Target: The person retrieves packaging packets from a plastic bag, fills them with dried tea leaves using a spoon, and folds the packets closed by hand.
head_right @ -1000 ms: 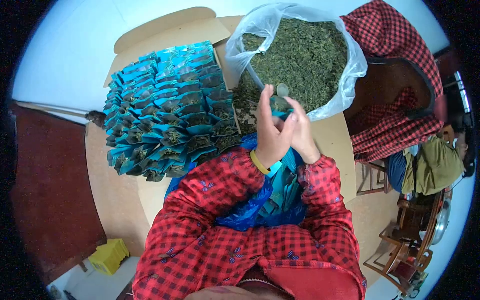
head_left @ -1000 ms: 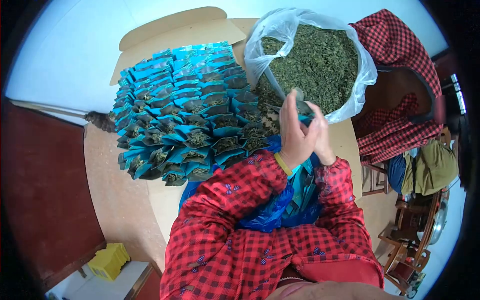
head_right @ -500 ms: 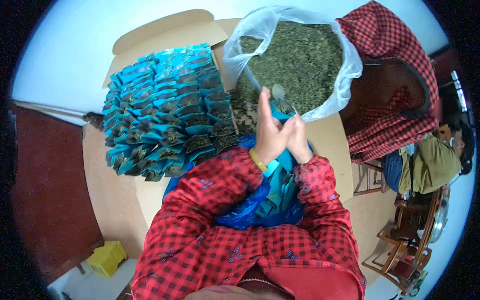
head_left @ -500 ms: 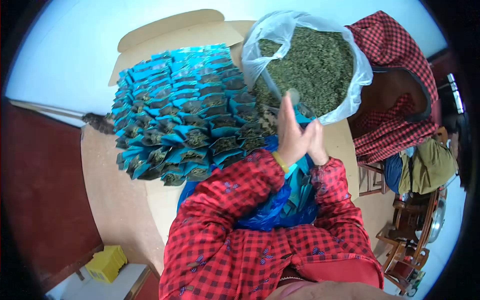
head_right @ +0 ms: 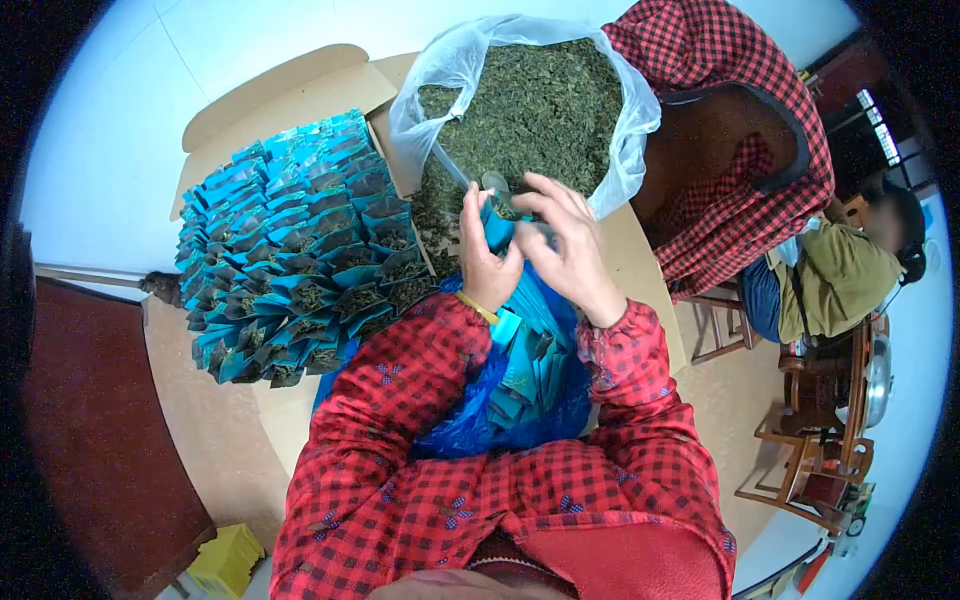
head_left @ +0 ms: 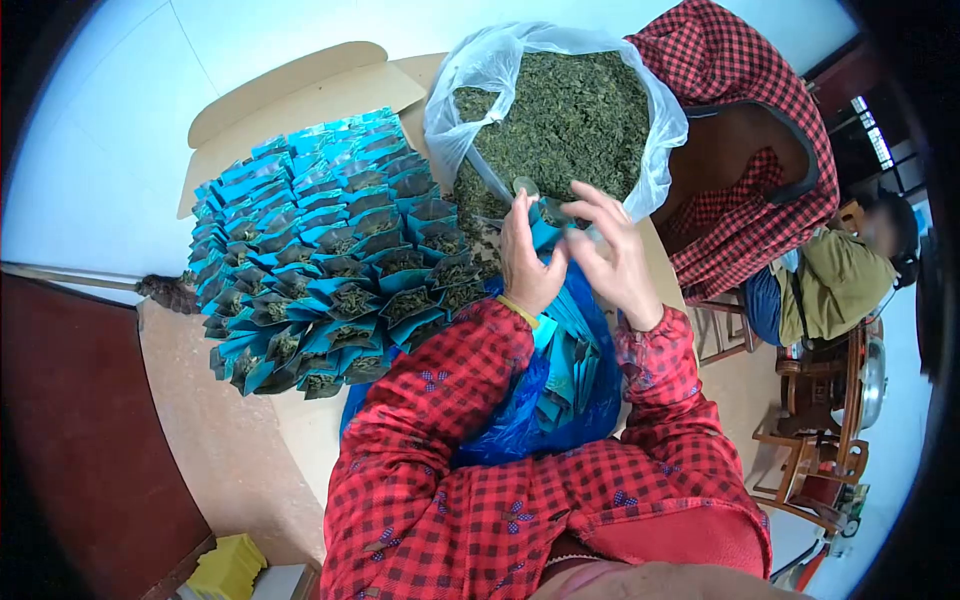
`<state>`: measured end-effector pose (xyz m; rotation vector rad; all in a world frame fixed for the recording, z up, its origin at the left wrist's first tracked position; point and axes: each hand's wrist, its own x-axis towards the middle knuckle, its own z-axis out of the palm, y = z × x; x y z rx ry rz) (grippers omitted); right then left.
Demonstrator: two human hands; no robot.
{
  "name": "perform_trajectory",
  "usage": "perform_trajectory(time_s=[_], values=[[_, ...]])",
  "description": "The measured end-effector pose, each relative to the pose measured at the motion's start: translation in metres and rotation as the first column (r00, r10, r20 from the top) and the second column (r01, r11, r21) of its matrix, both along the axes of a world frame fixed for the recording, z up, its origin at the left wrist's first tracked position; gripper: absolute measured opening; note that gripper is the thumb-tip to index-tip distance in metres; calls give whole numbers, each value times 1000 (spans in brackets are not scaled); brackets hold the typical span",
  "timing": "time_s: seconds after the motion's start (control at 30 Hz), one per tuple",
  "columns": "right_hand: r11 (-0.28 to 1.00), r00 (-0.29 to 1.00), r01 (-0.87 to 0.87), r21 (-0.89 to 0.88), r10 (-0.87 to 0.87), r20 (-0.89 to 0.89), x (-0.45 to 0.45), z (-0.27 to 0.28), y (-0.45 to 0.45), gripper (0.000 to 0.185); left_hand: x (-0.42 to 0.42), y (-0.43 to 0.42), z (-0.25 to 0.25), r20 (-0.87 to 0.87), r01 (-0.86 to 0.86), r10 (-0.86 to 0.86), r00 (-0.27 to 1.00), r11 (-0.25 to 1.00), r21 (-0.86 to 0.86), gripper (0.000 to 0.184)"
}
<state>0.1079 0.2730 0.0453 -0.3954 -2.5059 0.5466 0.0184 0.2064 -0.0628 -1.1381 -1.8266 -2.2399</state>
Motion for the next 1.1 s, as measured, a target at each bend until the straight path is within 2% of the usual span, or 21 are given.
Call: perform_trajectory(time_s=[0.03, 0.13, 0.17, 0.27, 0.37, 0.47, 0.5, 0.57, 0.67, 0.83, 0.93, 1.0, 1.1], values=[[1000, 1000, 6, 3, -6, 1, -2, 1, 1, 30, 0, 0, -2, -41, -9, 9, 999, 1000, 5, 83], [952, 976, -3, 307, -65, 209, -18, -1, 1, 32, -1, 1, -9, -65, 1, 1, 998, 1000, 29, 85], [952, 976, -9, 307, -59, 211, -21, -1, 3, 32, -2, 1, -12, -43, 17, -15, 999, 999, 42, 87], [940, 929, -114, 322, -14, 370, -27, -1, 5, 36, -2, 0, -17, 28, 41, -42, 999, 998, 43, 89], [950, 915, -138, 282, 14, 402, -24, 7, 1, 37, -2, 0, -11, 124, 74, -78, 989, 997, 30, 89], [956, 900, -161, 245, 40, 433, -22, 8, 1, 36, -6, -1, -11, 82, 91, -75, 994, 973, -210, 91], [960, 897, -160, 229, 44, 440, -20, 7, 1, 34, -5, -2, -12, 84, 91, -75, 994, 973, -213, 91], [965, 896, -153, 214, 44, 442, -16, 9, -1, 33, -5, -2, -14, 76, 82, -69, 995, 978, -190, 90], [986, 951, -95, 137, 50, 306, -9, 20, -8, 29, -5, 0, -13, 40, 44, -39, 998, 988, -151, 90], [988, 934, -116, 106, 72, 350, -9, 4, -5, 26, -2, -2, -14, -80, -15, 9, 997, 997, -78, 85], [987, 973, -87, -132, 112, 201, -9, 7, -7, 26, -6, -1, -16, -95, -37, 33, 995, 999, -34, 79], [991, 975, -92, -96, 110, 195, -8, 2, -5, 26, -8, 1, -19, -90, -14, 16, 996, 1000, 23, 73], [995, 977, -98, -15, 99, 190, -4, -4, 0, 26, -8, 2, -22, -63, 8, -8, 998, 1000, 1, 67]])
